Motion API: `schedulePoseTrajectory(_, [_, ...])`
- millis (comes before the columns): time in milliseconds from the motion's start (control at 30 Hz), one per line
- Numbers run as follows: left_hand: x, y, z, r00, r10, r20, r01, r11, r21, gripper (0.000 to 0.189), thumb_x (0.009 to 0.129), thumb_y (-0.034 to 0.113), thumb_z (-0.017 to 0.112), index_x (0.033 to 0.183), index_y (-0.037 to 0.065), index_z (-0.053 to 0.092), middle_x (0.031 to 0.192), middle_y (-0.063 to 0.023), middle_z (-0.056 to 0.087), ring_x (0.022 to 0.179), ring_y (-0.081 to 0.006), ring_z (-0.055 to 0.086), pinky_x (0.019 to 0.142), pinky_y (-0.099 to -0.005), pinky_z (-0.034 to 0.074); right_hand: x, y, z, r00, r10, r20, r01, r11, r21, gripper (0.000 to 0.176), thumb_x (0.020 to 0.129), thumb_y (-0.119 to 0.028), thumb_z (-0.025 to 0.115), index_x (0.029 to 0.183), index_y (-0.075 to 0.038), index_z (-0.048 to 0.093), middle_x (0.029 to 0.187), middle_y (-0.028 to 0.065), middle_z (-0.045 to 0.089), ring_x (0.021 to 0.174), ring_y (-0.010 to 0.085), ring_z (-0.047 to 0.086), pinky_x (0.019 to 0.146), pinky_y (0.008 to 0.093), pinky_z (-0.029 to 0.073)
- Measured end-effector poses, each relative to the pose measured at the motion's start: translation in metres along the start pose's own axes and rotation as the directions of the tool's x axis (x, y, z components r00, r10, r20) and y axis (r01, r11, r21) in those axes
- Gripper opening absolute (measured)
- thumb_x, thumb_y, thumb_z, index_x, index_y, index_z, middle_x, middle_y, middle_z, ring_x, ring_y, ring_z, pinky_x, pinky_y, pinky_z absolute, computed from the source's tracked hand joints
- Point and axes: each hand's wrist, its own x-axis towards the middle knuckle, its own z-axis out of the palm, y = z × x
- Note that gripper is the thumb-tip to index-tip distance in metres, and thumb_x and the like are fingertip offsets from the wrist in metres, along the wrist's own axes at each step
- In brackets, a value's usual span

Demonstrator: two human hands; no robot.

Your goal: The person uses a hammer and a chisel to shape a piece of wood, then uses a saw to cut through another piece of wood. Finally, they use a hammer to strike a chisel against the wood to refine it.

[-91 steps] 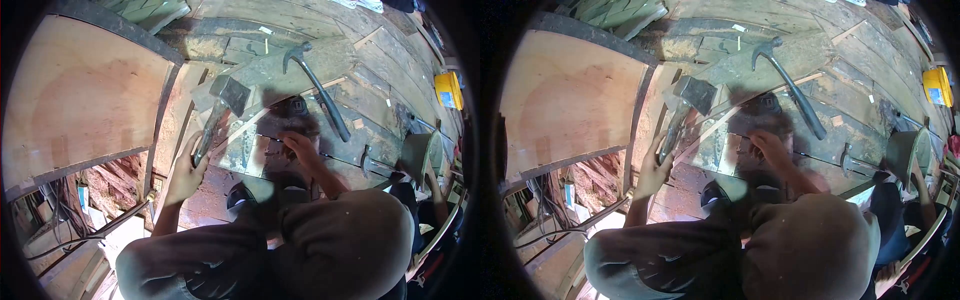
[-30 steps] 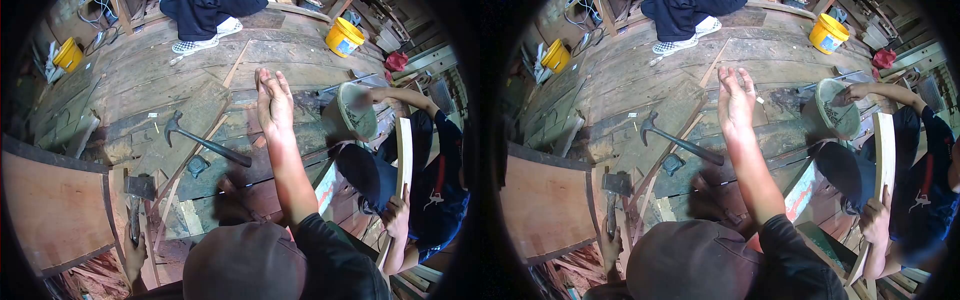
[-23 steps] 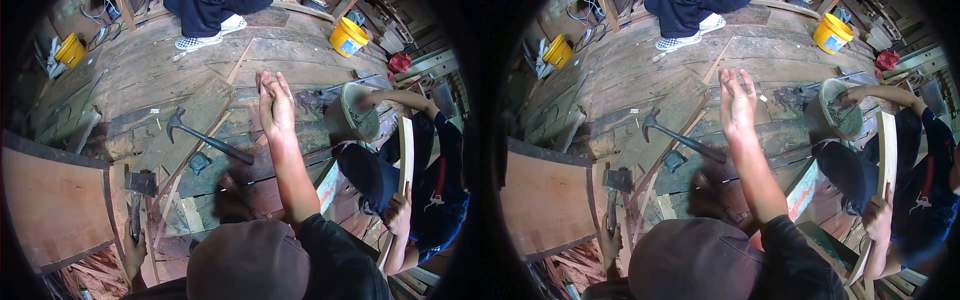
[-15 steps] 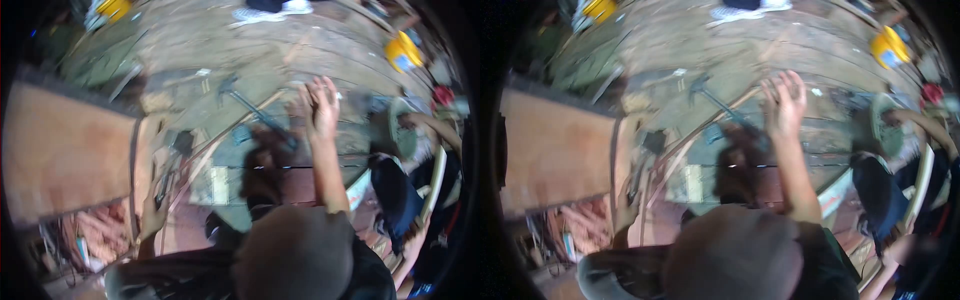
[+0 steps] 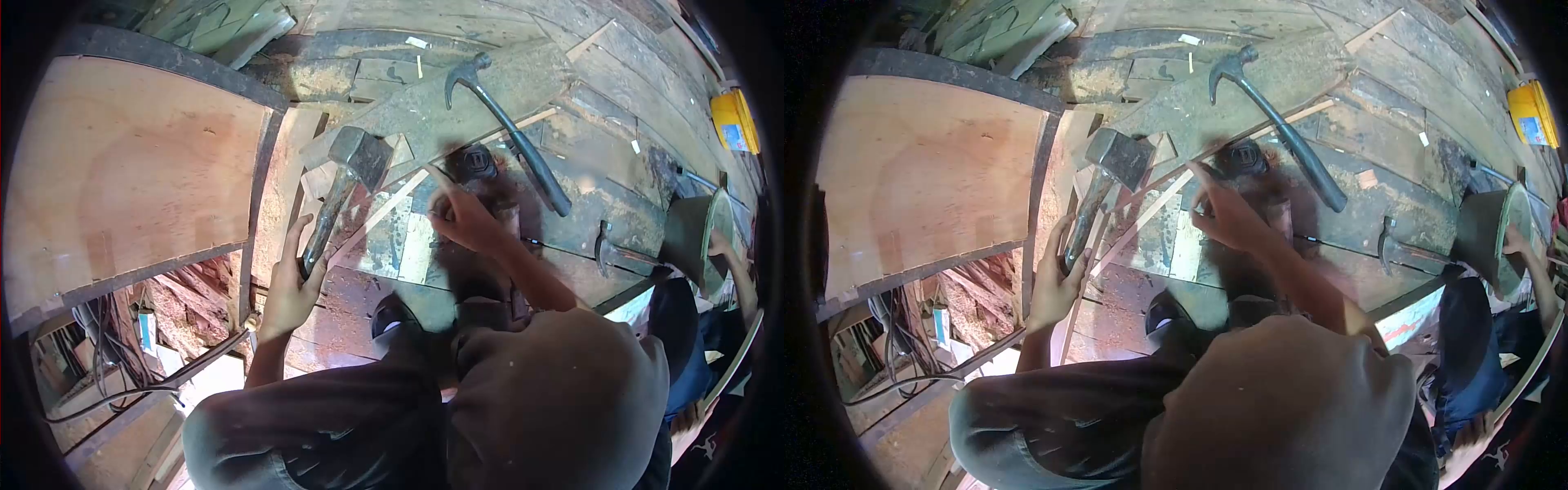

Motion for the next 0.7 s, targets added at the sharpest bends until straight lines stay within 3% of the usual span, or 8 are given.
schedulePoseTrajectory(67, [0.000, -0.002, 0.000, 1.000, 0.023, -0.004, -0.023, 1.000, 0.002, 0.063, 0.091, 0.002, 0.057, 0.146, 0.011, 0.029, 0.056, -0.0066, 0.051, 0.050, -0.0118, 0.048, 0.051, -0.0279, 0.038, 0.006, 0.007, 0.008, 0.998, -0.030, 0.047, 0.032, 0.999, -0.037, 0.078, 0.081, -0.004, 0.063, 0.149, -0.010, 0.026, 0.090, 0.0083, 0.061, 0.070, 0.0167, 0.058, 0.065, 0.0307, 0.049])
schedulePoseTrajectory(133, [0.001, -0.005, 0.000, 0.999, 0.046, -0.007, -0.046, 0.999, 0.000, 0.065, 0.091, 0.003, 0.058, 0.147, 0.011, 0.027, 0.057, -0.0078, 0.053, 0.050, -0.0130, 0.051, 0.051, -0.0286, 0.040, 0.008, 0.030, 0.022, 0.983, -0.155, 0.098, 0.167, 0.977, -0.133, 0.080, 0.084, -0.008, 0.062, 0.152, -0.011, 0.019, 0.087, 0.0081, 0.061, 0.065, 0.0188, 0.057, 0.063, 0.0329, 0.048])
schedulePoseTrajectory(267, [0.003, 0.001, 0.000, 0.999, 0.038, -0.023, -0.038, 0.999, -0.017, 0.068, 0.091, 0.003, 0.058, 0.148, 0.009, 0.024, 0.056, -0.0075, 0.053, 0.050, -0.0132, 0.051, 0.051, -0.0290, 0.039, 0.001, 0.005, 0.028, 0.990, -0.097, 0.101, 0.108, 0.988, -0.111, 0.081, 0.085, -0.009, 0.062, 0.152, -0.011, 0.017, 0.087, 0.0081, 0.060, 0.065, 0.0179, 0.057, 0.062, 0.0324, 0.048])
schedulePoseTrajectory(333, [0.004, 0.005, 0.000, 0.999, 0.025, -0.028, -0.025, 1.000, 0.011, 0.068, 0.090, 0.003, 0.059, 0.148, 0.009, 0.024, 0.056, -0.0073, 0.053, 0.050, -0.0130, 0.050, 0.051, -0.0287, 0.039, -0.001, -0.004, 0.026, 1.000, 0.001, 0.000, -0.001, 0.998, -0.068, 0.082, 0.086, -0.008, 0.062, 0.153, -0.012, 0.015, 0.087, 0.0072, 0.060, 0.065, 0.0160, 0.057, 0.060, 0.0302, 0.048])
schedulePoseTrajectory(467, [0.006, 0.008, 0.001, 0.999, -0.002, -0.035, 0.003, 1.000, 0.013, 0.069, 0.090, 0.002, 0.059, 0.149, 0.010, 0.024, 0.056, -0.0071, 0.053, 0.049, -0.0129, 0.049, 0.050, -0.0284, 0.038, 0.014, 0.008, 0.012, 0.999, -0.036, -0.034, 0.034, 0.998, -0.047, 0.084, 0.087, -0.007, 0.061, 0.154, -0.013, 0.011, 0.086, 0.0057, 0.060, 0.065, 0.0130, 0.055, 0.059, 0.0277, 0.047])
schedulePoseTrajectory(533, [0.009, 0.002, 0.002, 1.000, 0.002, -0.031, -0.002, 1.000, 0.012, 0.069, 0.090, 0.002, 0.059, 0.149, 0.010, 0.024, 0.056, -0.0072, 0.054, 0.049, -0.0130, 0.049, 0.050, -0.0284, 0.038, 0.020, 0.014, 0.009, 0.997, -0.043, 0.063, 0.041, 0.999, 0.029, 0.086, 0.087, -0.004, 0.061, 0.154, -0.013, 0.008, 0.085, 0.0047, 0.059, 0.066, 0.0111, 0.054, 0.059, 0.0267, 0.047])
schedulePoseTrajectory(633, [0.011, -0.001, 0.002, 0.999, 0.014, -0.042, -0.014, 1.000, 0.008, 0.070, 0.089, 0.002, 0.060, 0.149, 0.010, 0.024, 0.057, -0.0070, 0.055, 0.049, -0.0124, 0.049, 0.050, -0.0283, 0.037, 0.020, 0.011, 0.013, 0.995, -0.029, 0.100, 0.023, 0.998, 0.059, 0.088, 0.086, -0.004, 0.061, 0.154, -0.013, 0.007, 0.085, 0.0046, 0.059, 0.065, 0.0103, 0.053, 0.060, 0.0263, 0.046])
schedulePoseTrajectory(700, [0.012, 0.002, 0.000, 0.999, 0.023, -0.041, -0.023, 1.000, 0.002, 0.070, 0.089, 0.001, 0.059, 0.149, 0.010, 0.023, 0.061, -0.0113, 0.058, 0.050, -0.0163, 0.054, 0.051, -0.0314, 0.040, 0.017, 0.012, 0.022, 0.994, -0.019, 0.107, 0.011, 0.998, 0.070, 0.088, 0.086, -0.004, 0.061, 0.154, -0.013, 0.006, 0.085, 0.0046, 0.060, 0.066, 0.0101, 0.053, 0.060, 0.0261, 0.046])
